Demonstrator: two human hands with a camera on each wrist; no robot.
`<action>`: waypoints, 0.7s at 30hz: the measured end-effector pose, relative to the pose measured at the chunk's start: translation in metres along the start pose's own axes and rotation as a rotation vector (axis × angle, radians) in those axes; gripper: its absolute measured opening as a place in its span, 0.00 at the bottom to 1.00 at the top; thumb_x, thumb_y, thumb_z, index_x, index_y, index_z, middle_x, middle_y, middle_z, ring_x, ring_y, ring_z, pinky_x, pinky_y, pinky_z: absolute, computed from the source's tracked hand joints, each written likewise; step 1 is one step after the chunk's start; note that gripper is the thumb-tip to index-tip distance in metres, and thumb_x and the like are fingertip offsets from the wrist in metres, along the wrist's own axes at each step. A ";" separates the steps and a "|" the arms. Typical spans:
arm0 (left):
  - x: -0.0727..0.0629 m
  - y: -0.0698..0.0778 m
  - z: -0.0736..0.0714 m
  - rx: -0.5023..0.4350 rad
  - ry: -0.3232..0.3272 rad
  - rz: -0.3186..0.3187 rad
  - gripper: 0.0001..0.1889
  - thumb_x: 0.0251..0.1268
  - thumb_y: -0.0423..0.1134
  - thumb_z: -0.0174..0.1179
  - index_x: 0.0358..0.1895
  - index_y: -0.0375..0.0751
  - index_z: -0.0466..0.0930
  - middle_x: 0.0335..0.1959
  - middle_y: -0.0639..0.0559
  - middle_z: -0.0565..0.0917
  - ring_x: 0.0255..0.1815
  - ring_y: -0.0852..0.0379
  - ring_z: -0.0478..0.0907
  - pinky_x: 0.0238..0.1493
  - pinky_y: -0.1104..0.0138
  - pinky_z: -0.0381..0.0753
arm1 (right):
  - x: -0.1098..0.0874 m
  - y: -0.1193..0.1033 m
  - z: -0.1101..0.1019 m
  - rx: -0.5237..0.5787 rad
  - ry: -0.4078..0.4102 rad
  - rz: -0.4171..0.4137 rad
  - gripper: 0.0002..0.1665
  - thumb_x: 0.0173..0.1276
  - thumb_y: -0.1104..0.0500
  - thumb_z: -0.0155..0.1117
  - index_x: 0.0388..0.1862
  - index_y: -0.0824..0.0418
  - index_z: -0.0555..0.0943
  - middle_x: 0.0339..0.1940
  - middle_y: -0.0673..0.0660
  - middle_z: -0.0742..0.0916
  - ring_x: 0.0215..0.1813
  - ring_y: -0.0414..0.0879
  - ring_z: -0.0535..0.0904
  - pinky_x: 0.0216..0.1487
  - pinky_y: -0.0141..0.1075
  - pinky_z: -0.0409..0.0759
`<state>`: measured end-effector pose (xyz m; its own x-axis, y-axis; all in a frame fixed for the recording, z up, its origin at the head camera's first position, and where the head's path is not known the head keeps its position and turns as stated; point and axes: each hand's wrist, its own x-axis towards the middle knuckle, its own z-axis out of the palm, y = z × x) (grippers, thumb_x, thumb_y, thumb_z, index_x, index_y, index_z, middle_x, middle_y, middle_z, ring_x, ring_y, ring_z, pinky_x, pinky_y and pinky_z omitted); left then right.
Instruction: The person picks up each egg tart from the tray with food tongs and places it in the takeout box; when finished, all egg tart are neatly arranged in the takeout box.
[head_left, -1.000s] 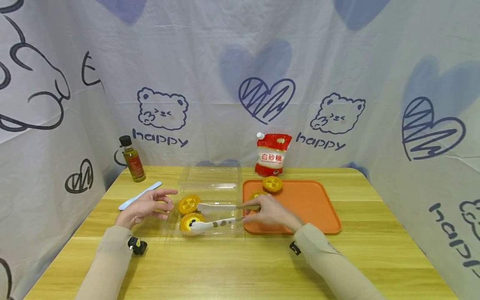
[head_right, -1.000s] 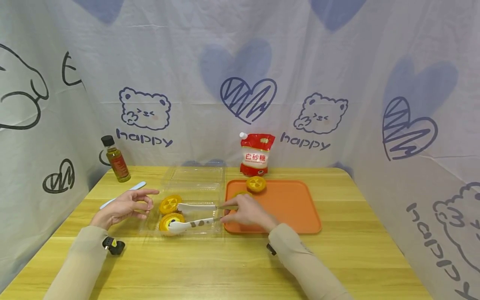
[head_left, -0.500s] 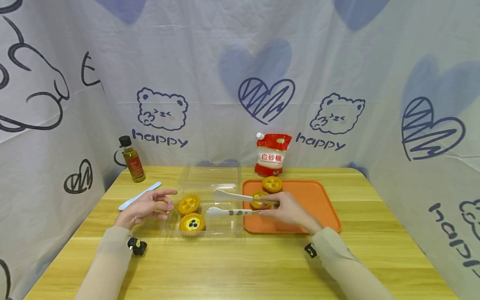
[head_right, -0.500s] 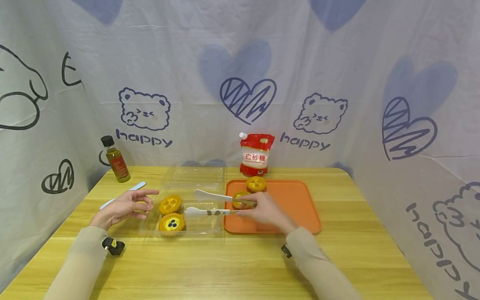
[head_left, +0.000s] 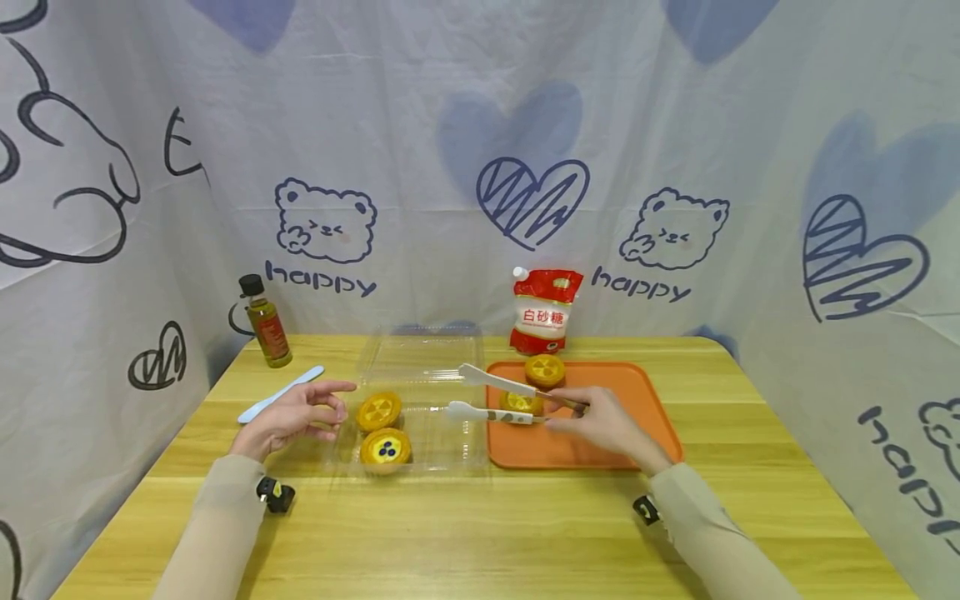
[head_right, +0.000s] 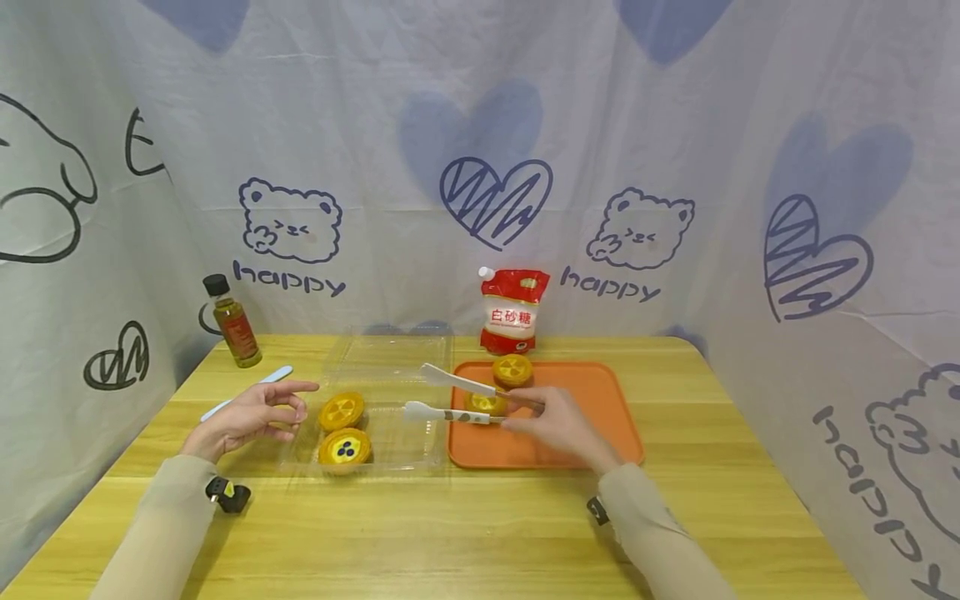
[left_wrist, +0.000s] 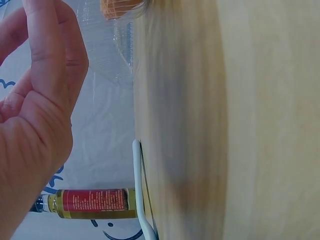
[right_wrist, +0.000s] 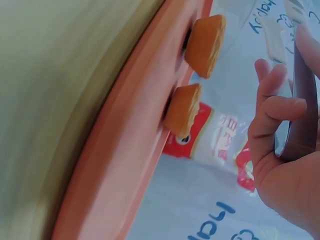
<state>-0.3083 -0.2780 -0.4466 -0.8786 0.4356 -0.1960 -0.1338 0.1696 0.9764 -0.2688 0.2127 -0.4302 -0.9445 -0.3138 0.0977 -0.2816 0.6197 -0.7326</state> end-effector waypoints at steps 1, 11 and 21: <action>0.000 0.000 0.000 0.002 0.003 -0.001 0.37 0.65 0.27 0.60 0.75 0.30 0.54 0.39 0.50 0.80 0.33 0.54 0.82 0.36 0.64 0.88 | 0.000 0.002 -0.001 0.005 0.006 -0.004 0.29 0.59 0.50 0.74 0.59 0.55 0.82 0.44 0.53 0.89 0.27 0.44 0.72 0.25 0.31 0.70; -0.003 -0.002 0.001 0.009 0.017 -0.002 0.37 0.64 0.28 0.61 0.74 0.31 0.55 0.40 0.47 0.80 0.33 0.54 0.82 0.37 0.63 0.88 | -0.007 0.021 -0.015 0.006 0.055 0.012 0.30 0.59 0.47 0.74 0.59 0.56 0.82 0.46 0.54 0.89 0.38 0.48 0.76 0.35 0.33 0.75; 0.000 -0.002 -0.001 0.013 0.017 -0.003 0.37 0.64 0.27 0.60 0.75 0.30 0.54 0.40 0.49 0.80 0.33 0.54 0.82 0.36 0.63 0.88 | -0.014 0.036 -0.029 -0.019 0.110 0.037 0.34 0.57 0.42 0.74 0.60 0.57 0.82 0.46 0.56 0.89 0.37 0.46 0.77 0.36 0.33 0.76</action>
<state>-0.3084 -0.2789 -0.4482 -0.8861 0.4195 -0.1973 -0.1306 0.1824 0.9745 -0.2703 0.2602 -0.4388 -0.9669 -0.2102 0.1446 -0.2482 0.6436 -0.7240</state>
